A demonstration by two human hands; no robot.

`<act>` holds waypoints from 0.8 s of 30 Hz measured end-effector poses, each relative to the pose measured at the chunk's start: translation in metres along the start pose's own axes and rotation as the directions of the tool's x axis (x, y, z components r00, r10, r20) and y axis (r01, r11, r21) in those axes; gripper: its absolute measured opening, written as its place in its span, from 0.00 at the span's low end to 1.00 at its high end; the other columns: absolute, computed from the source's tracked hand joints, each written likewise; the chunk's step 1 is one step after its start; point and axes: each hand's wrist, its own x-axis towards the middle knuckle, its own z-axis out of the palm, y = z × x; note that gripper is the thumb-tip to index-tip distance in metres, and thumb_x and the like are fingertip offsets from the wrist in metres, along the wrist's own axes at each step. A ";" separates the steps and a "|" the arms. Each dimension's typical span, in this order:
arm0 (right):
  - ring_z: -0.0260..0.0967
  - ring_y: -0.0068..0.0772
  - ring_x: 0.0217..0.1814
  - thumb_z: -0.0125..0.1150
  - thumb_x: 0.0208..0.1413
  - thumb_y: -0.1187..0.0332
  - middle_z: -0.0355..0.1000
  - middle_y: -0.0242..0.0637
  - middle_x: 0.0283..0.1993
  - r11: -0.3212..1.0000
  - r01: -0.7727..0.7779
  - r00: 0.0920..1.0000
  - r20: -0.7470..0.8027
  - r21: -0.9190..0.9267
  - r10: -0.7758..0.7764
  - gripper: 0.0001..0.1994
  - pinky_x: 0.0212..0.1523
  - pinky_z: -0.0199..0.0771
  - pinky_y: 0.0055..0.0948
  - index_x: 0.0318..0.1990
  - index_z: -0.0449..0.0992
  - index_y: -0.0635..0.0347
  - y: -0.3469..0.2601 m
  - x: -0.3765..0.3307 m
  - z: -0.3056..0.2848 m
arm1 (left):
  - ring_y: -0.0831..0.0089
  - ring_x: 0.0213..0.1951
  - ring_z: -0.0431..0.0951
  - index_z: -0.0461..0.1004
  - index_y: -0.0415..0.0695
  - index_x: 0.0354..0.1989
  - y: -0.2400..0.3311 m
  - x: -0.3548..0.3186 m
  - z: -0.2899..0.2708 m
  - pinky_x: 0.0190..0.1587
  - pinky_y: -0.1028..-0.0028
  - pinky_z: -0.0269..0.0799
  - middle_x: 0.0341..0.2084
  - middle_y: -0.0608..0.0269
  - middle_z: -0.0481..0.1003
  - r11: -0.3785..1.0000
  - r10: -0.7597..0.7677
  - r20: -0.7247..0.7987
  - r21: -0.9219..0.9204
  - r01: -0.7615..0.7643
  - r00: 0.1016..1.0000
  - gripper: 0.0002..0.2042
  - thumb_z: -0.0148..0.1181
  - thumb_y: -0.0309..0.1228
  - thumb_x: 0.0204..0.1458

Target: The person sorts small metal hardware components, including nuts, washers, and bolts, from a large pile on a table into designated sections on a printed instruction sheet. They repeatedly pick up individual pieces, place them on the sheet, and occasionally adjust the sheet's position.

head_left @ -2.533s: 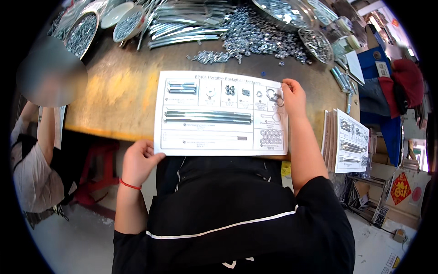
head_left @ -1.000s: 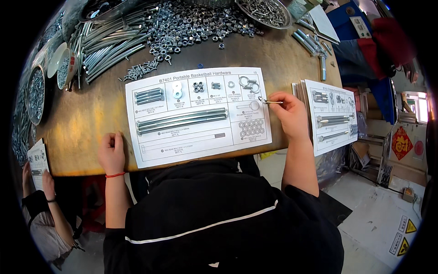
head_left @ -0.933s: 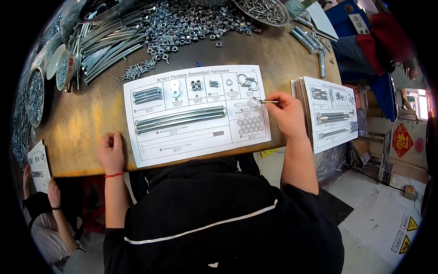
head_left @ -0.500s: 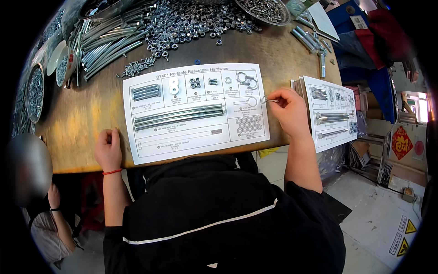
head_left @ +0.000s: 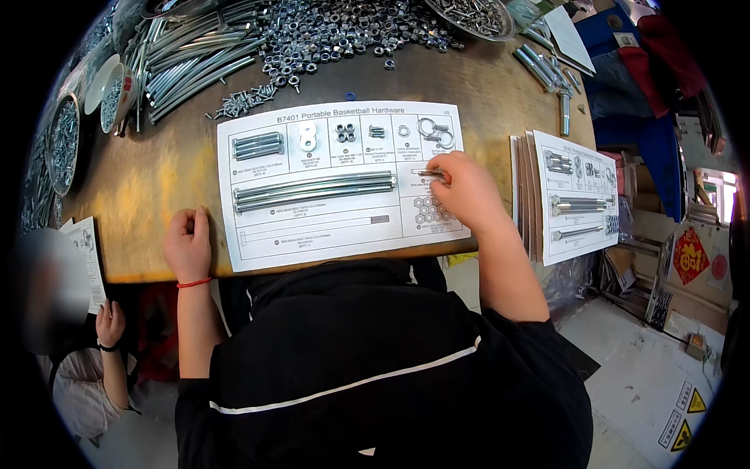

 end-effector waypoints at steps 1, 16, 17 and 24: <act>0.72 0.46 0.43 0.61 0.49 0.73 0.74 0.40 0.38 0.999 -0.033 0.999 0.015 -0.009 0.033 0.05 0.43 0.72 0.41 0.35 0.78 0.58 0.002 -0.001 -0.001 | 0.76 0.20 0.70 0.76 0.42 0.28 0.001 0.000 0.000 0.27 0.74 0.67 0.17 0.63 0.73 1.000 -0.002 0.003 0.010 0.002 1.000 0.11 0.63 0.37 0.56; 0.70 0.42 0.32 0.65 0.49 0.71 0.70 0.39 0.31 0.988 0.121 0.977 -0.187 0.092 -0.102 0.10 0.33 0.70 0.36 0.39 0.79 0.59 -0.010 -0.003 -0.011 | 0.57 0.41 0.77 0.78 0.42 0.37 0.078 0.108 -0.011 0.44 0.64 0.74 0.38 0.55 0.77 0.963 0.260 -0.012 0.074 -0.259 0.965 0.08 0.61 0.31 0.51; 0.70 0.42 0.31 0.65 0.49 0.71 0.71 0.39 0.30 0.987 0.117 0.977 -0.194 0.114 -0.093 0.10 0.33 0.70 0.36 0.39 0.79 0.59 -0.013 -0.005 -0.014 | 0.55 0.44 0.76 0.78 0.42 0.40 0.077 0.126 0.000 0.47 0.63 0.73 0.40 0.55 0.77 0.935 0.319 -0.049 0.179 -0.306 0.946 0.09 0.60 0.31 0.51; 0.72 0.43 0.34 0.67 0.49 0.67 0.73 0.41 0.33 0.985 0.073 0.983 -0.178 0.157 -0.044 0.11 0.36 0.72 0.36 0.40 0.80 0.58 -0.003 -0.008 -0.022 | 0.54 0.45 0.75 0.79 0.47 0.35 0.042 0.200 0.008 0.49 0.59 0.73 0.41 0.56 0.75 0.852 0.145 0.217 0.469 -0.233 0.965 0.06 0.61 0.30 0.49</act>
